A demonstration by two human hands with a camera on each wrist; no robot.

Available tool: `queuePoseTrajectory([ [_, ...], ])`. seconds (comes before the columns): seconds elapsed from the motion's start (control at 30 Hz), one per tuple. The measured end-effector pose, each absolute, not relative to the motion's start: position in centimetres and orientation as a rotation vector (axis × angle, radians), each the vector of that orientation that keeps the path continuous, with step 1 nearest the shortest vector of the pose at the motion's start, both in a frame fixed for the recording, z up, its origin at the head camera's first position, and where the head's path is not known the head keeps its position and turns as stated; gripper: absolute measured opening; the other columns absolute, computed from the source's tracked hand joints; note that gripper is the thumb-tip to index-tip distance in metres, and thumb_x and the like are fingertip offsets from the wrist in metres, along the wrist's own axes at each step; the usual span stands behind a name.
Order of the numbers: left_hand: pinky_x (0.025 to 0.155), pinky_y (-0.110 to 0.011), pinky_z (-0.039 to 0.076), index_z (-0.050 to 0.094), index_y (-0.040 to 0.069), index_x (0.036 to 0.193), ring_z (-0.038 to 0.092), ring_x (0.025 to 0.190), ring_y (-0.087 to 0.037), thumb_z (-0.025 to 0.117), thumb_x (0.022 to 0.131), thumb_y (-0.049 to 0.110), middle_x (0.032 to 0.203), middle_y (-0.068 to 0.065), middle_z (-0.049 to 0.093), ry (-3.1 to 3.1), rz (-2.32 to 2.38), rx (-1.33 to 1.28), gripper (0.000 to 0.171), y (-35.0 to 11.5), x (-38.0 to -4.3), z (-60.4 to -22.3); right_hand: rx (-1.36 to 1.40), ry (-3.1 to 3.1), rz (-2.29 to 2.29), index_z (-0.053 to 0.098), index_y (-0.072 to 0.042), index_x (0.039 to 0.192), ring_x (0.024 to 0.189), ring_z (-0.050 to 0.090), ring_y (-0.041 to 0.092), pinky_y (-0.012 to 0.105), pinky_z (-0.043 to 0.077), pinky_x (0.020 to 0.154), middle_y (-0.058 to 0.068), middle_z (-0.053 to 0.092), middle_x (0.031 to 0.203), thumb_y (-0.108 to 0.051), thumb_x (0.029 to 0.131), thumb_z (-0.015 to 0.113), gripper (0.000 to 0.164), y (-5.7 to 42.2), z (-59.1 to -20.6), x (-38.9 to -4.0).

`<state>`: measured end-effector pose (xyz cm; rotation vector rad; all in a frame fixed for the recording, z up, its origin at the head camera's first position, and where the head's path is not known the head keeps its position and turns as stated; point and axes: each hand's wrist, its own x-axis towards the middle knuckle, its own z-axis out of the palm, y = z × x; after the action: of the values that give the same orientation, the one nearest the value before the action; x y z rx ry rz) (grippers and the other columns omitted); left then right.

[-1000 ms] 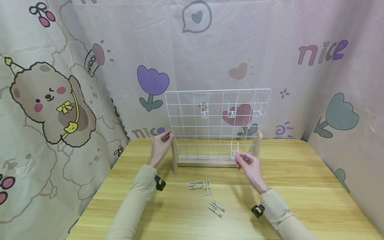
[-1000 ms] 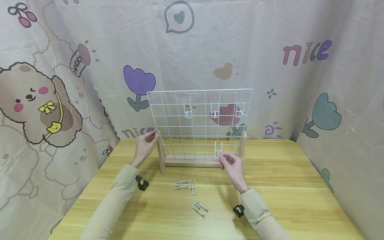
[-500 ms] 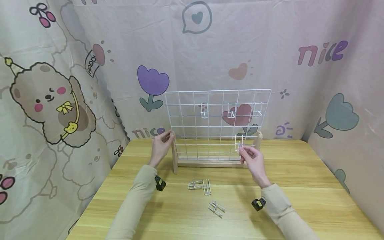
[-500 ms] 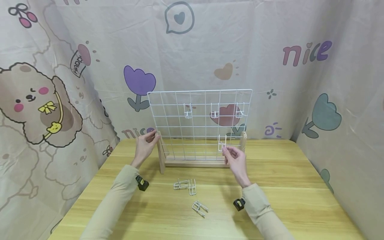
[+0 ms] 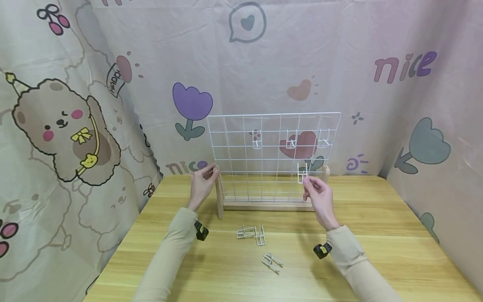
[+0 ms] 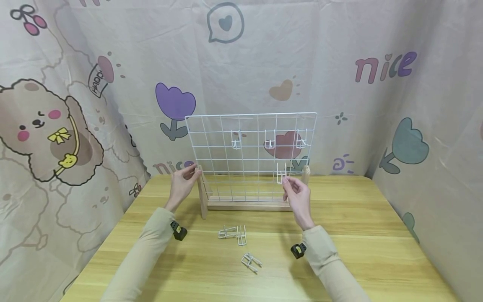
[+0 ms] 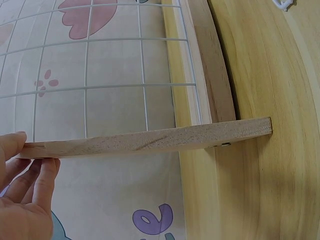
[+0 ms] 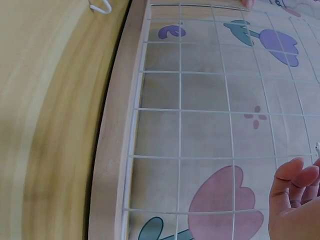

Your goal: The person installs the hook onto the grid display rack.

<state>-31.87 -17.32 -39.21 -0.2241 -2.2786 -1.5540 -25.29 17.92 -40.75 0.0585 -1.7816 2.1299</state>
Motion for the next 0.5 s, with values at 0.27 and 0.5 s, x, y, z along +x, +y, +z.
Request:
queuePoseTrajectory([
  [0.27, 0.103, -0.04, 0.056, 0.06, -0.005, 0.134, 0.065, 0.122, -0.039, 0.066, 0.098, 0.014, 0.135, -0.025, 0.063, -2.271, -1.563, -0.228, 0.041, -17.29, -31.96, -39.24, 0.024, -1.747, 2.146, 0.063, 0.002, 0.108, 0.059, 0.054, 0.005, 0.016, 0.05, 0.05, -0.007, 0.06, 0.073, -0.01, 0.1, 0.061, 0.015, 17.73, -40.03, -25.84],
  [0.5, 0.103, -0.041, 0.056, 0.06, -0.005, 0.134, 0.065, 0.122, -0.039, 0.066, 0.098, 0.015, 0.135, -0.025, 0.063, -2.282, -1.551, -0.22, 0.041, -17.29, -31.93, -39.2, 0.014, -1.727, 2.161, 0.064, -0.002, 0.108, 0.059, 0.054, 0.004, 0.015, 0.05, 0.05, -0.008, 0.062, 0.073, -0.013, 0.1, 0.062, 0.013, 17.84, -39.64, -26.31],
])
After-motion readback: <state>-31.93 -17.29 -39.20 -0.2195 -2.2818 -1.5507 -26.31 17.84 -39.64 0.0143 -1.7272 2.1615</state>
